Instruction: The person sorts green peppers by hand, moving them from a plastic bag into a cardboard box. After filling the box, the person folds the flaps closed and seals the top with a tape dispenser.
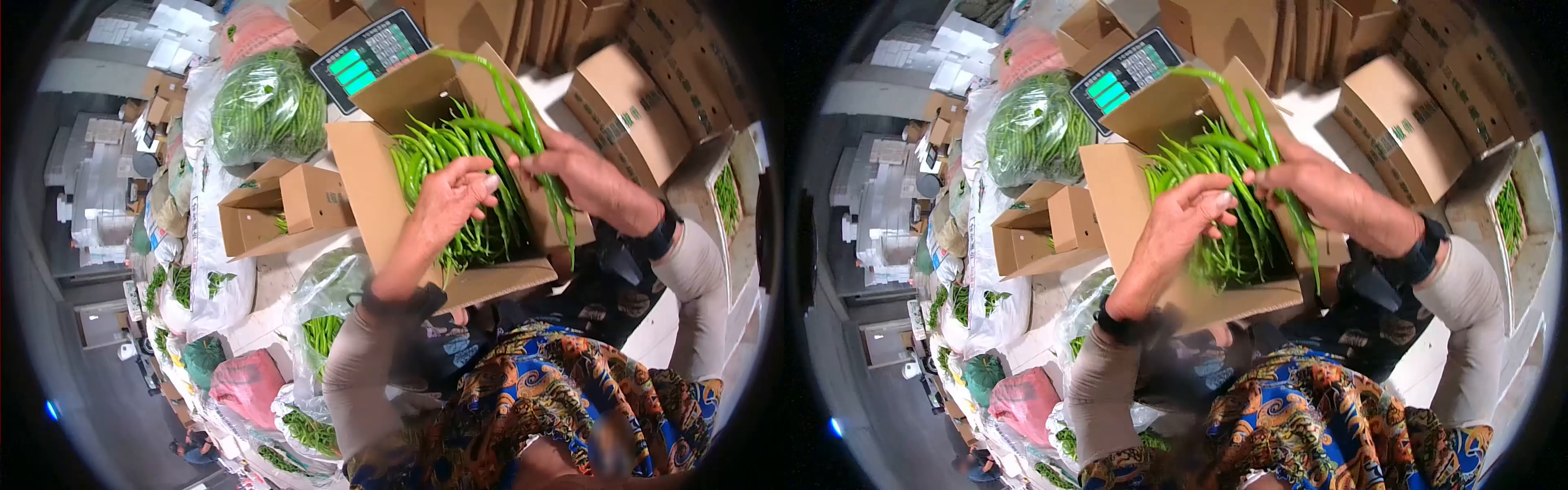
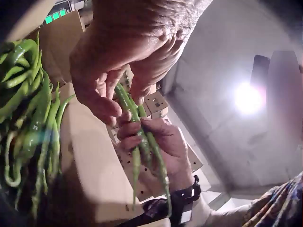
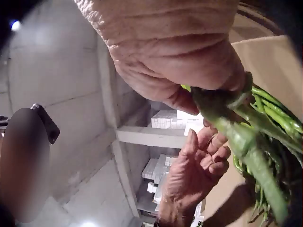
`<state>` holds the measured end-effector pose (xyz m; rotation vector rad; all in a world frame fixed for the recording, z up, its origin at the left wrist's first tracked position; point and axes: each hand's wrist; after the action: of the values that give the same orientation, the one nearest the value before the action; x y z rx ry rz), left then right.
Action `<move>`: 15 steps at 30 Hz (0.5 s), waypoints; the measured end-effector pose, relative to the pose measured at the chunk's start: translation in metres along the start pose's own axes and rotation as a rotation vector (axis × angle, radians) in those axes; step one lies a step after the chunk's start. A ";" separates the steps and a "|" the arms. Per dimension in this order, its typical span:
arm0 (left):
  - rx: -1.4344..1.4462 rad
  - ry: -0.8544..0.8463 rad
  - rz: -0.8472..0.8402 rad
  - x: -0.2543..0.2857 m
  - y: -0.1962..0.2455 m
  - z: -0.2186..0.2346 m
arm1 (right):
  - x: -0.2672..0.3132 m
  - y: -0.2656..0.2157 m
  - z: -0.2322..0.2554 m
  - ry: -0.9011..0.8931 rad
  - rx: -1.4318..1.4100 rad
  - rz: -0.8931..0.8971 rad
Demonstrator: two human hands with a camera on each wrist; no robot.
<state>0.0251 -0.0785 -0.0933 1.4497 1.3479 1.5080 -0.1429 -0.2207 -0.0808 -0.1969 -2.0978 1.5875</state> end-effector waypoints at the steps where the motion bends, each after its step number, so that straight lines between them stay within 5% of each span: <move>1: 0.056 0.008 0.020 0.004 0.004 -0.001 | 0.005 -0.005 -0.005 -0.034 0.091 -0.005; 9: 0.272 0.058 0.052 0.019 0.010 -0.007 | 0.007 -0.008 -0.032 -0.203 -0.012 -0.066; 15: -0.154 0.075 -0.063 0.020 -0.005 0.023 | 0.005 -0.027 -0.033 -0.065 0.026 -0.099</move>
<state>0.0423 -0.0529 -0.0948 1.2554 1.2779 1.6021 -0.1273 -0.1990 -0.0477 -0.0320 -2.1005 1.5808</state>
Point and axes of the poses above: each hand's wrist, its own x-axis away from the middle knuckle, its own z-axis out of the back of the hand, y = z × x, and after that the axes turned 6 degrees about x, right-handed
